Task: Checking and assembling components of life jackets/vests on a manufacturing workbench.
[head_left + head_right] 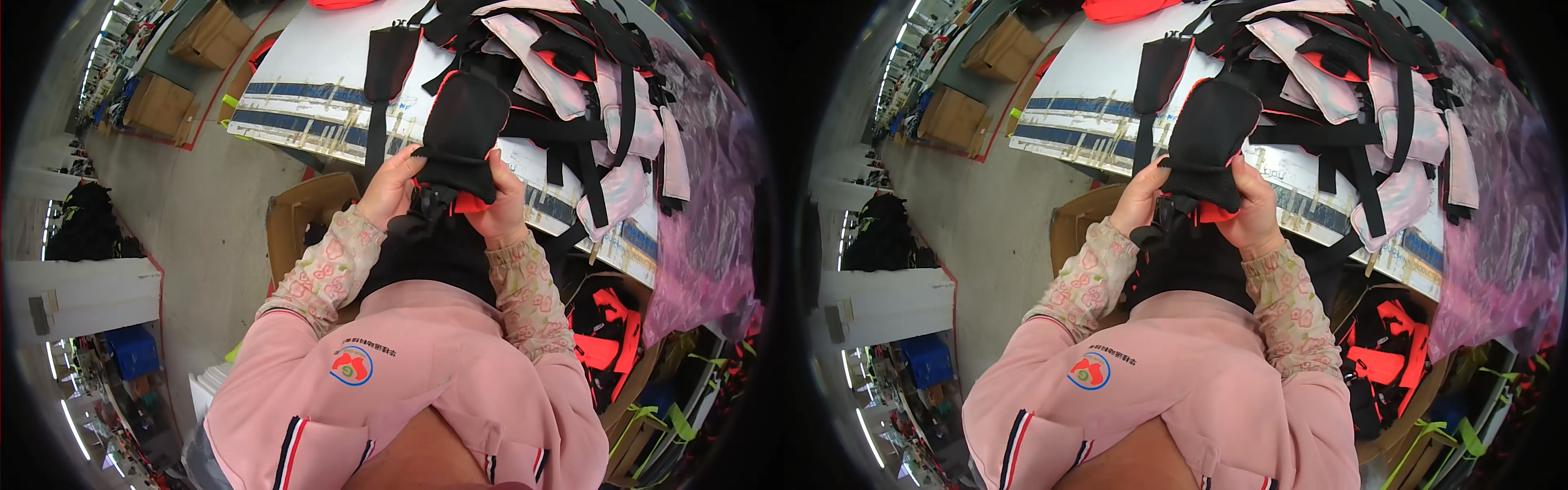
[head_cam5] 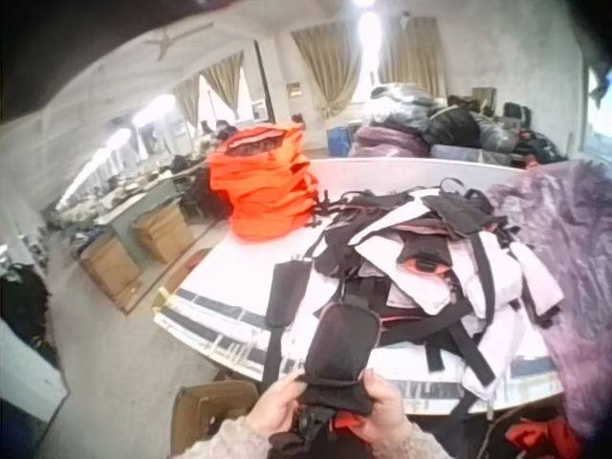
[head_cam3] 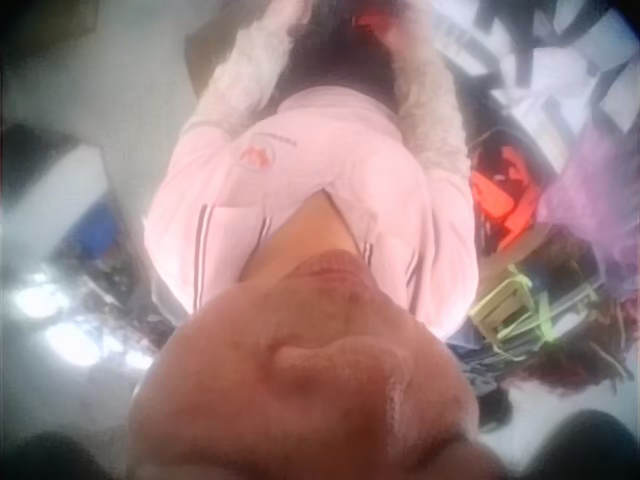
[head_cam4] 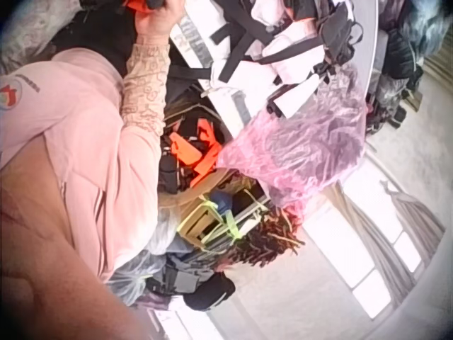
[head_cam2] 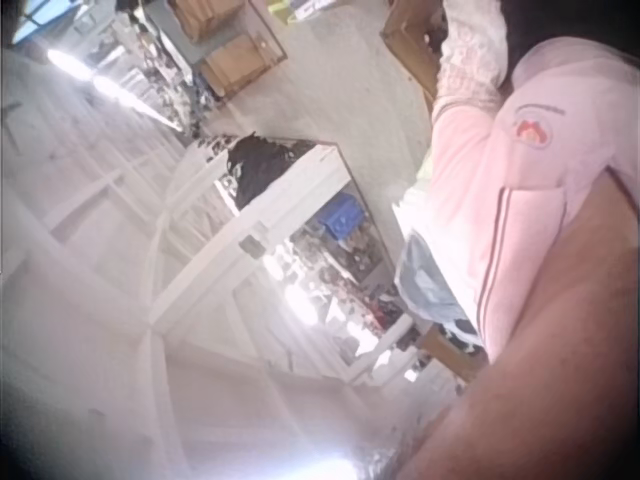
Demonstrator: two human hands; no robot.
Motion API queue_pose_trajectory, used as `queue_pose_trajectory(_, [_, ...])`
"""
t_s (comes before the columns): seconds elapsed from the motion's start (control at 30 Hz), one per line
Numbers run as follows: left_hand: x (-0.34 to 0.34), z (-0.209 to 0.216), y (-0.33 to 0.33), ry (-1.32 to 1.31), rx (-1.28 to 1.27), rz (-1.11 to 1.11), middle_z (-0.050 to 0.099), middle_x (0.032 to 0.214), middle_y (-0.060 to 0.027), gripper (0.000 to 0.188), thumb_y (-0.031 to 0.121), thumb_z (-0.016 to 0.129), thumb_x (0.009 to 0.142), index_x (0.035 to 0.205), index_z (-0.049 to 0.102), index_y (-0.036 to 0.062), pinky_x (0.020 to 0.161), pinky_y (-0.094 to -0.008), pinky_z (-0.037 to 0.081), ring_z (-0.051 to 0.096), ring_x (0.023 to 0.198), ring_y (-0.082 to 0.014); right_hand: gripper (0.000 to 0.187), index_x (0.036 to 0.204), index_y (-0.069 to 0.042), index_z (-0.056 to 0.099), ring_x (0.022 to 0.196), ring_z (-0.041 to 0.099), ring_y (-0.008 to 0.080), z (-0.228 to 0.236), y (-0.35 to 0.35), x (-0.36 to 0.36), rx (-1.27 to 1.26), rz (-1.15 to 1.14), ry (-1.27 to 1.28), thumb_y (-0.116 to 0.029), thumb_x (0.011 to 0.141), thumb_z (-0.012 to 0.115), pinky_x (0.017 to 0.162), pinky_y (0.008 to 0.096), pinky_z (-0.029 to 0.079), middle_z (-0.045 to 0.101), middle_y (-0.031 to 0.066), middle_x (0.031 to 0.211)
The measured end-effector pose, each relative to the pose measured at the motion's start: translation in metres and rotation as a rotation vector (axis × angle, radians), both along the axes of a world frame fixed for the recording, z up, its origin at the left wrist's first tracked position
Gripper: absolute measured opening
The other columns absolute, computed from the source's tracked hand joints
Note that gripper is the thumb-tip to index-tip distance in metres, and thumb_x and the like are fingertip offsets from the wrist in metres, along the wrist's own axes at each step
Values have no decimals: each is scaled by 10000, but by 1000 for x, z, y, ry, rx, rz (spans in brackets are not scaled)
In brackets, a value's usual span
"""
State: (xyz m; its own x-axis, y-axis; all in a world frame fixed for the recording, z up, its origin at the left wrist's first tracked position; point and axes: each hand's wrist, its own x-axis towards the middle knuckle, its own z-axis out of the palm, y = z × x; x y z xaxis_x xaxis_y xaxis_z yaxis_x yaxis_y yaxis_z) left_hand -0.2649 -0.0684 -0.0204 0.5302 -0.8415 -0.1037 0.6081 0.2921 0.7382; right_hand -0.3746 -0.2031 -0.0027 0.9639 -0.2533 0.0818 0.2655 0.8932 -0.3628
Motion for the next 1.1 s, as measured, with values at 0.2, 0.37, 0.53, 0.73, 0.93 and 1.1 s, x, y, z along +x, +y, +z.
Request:
queue_pose_trajectory(0.2, [-13, 1, 3, 201, 111, 93, 598, 1132, -114, 336, 271, 471, 963, 1186, 496, 21, 890, -346, 502, 618, 979, -212, 331, 1071, -9, 561, 938, 585, 120, -8, -6, -3, -296, -103, 97, -303, 975, 443, 855, 271, 444, 618, 47, 1046])
queue_pose_trajectory(0.37, [-1, -14, 11, 241, -17, 57, 579, 1169, -97, 303, 208, 441, 971, 1198, 485, 13, 945, -359, 454, 562, 1088, -215, 342, 975, -26, 589, 889, 570, 80, -30, -17, -3, -667, -224, 114, -347, 963, 473, 810, 231, 430, 620, 15, 981])
queue_pose_trajectory(0.53, [-3, -6, 7, 380, -248, -167, 522, 1279, -124, 520, 346, 515, 925, 1285, 429, -20, 1032, -408, 361, 474, 1211, -238, 307, 942, -24, 595, 867, 602, 118, -21, -13, -5, -322, -219, 210, -313, 954, 494, 812, 275, 474, 642, 49, 915])
queue_pose_trajectory(0.73, [-1, -7, 8, 156, -369, -206, 526, 1265, -154, 584, 439, 444, 934, 1282, 440, -30, 1015, -416, 383, 513, 1158, -277, 309, 973, -5, 587, 877, 621, 166, -6, -7, -10, -137, -202, 202, -297, 954, 488, 839, 319, 489, 645, 77, 946])
queue_pose_trajectory(0.93, [2, 2, 10, 211, -375, -215, 563, 1215, -134, 481, 355, 493, 936, 1226, 478, -28, 975, -397, 422, 562, 1098, -242, 294, 990, -2, 575, 865, 623, 183, 2, -2, -10, 12, -219, 226, -282, 954, 493, 835, 317, 489, 636, 83, 953])
queue_pose_trajectory(1.1, [2, 16, 0, 193, -284, -44, 607, 1090, -98, 293, 261, 484, 956, 1112, 533, 18, 873, -349, 460, 588, 1002, -200, 250, 988, -6, 572, 805, 596, 123, -15, -14, -8, -266, -139, 140, -241, 955, 491, 767, 269, 475, 626, 43, 920])
